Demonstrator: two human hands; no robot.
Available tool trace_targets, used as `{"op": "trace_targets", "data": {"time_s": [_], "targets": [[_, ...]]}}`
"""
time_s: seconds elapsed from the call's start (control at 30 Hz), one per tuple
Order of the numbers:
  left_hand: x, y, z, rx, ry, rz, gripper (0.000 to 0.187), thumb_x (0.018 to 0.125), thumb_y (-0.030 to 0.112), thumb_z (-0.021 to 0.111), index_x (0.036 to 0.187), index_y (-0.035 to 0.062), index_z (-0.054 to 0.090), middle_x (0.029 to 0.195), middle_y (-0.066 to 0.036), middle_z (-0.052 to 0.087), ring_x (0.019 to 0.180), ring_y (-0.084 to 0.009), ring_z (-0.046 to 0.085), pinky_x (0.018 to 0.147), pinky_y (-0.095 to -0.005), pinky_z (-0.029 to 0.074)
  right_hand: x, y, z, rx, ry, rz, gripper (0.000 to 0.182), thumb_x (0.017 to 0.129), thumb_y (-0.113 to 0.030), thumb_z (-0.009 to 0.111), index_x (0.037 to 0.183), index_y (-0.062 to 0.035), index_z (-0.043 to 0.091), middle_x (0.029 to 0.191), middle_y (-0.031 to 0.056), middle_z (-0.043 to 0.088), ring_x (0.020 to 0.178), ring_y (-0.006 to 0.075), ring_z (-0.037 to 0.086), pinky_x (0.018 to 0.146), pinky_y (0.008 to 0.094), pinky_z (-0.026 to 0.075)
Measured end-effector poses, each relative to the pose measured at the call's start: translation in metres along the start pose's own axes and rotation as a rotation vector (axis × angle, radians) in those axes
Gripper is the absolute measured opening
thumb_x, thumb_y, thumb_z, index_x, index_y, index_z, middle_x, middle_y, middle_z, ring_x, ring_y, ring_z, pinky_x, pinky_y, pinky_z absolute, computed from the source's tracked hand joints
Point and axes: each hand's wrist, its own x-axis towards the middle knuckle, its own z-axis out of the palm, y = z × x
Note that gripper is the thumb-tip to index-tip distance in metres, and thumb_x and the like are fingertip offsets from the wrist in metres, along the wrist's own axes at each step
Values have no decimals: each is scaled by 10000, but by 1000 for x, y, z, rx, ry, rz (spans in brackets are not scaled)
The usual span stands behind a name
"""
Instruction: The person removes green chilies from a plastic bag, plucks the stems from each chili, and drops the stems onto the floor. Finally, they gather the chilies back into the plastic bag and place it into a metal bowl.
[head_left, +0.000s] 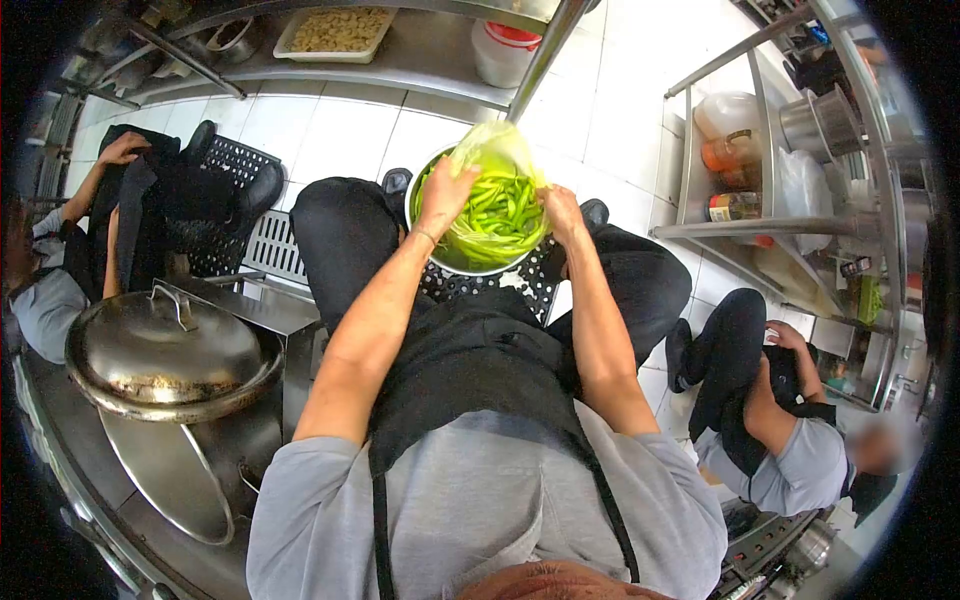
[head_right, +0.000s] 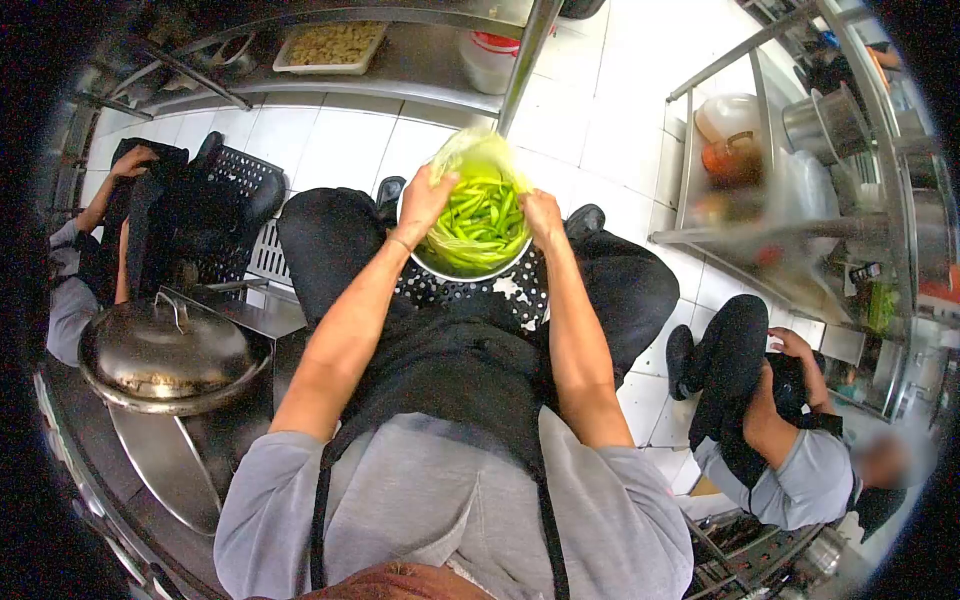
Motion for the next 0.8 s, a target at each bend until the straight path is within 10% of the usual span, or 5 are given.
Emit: {"op": "trace_targets", "data": {"time_s": [0.23,0.4,0.6,0.7,0.8], "targets": [[19,113,-59,465,-437,441,959,587,644,807,1263,25,525,977,-285,665,966,-444,637,847,-495,510,-29,-140,35,-494,-155,-413,275,794,-182,617,957,27,692,908,196,692,805,283,666,744,379,520],[59,100,-73,602,-372,358,360,730,315,759,930,24,688,844,-251,674,852,-416,665,740,-483,544,-44,-204,74,-856,-194,-745,219,786,-189,626,832,13,695,848,239,661,801,371,642,766,431,509],[75,86,-88,306,-249,427,243,778,225,697,946,50,696,851,-238,666,833,-421,652,730,-481,528,-26,-214,84,-871,-249,-1085,197,843,-141,606,929,8,701,989,230,648,966,376,610,874,439,479],[82,85,-99,289,-201,387,218,802,210,669,964,67,699,853,-215,673,830,-423,647,721,-476,524,-14,-227,68,-725,-456,-1078,241,890,-141,615,1081,-4,667,1071,192,651,966,335,635,879,427,507],[98,79,-127,196,-62,416,185,832,174,630,961,58,693,832,-224,661,809,-408,646,672,-447,519,6,-223,35,373,-720,-297,323,915,-179,634,1176,9,604,1101,150,649,971,257,650,870,406,533]]}}
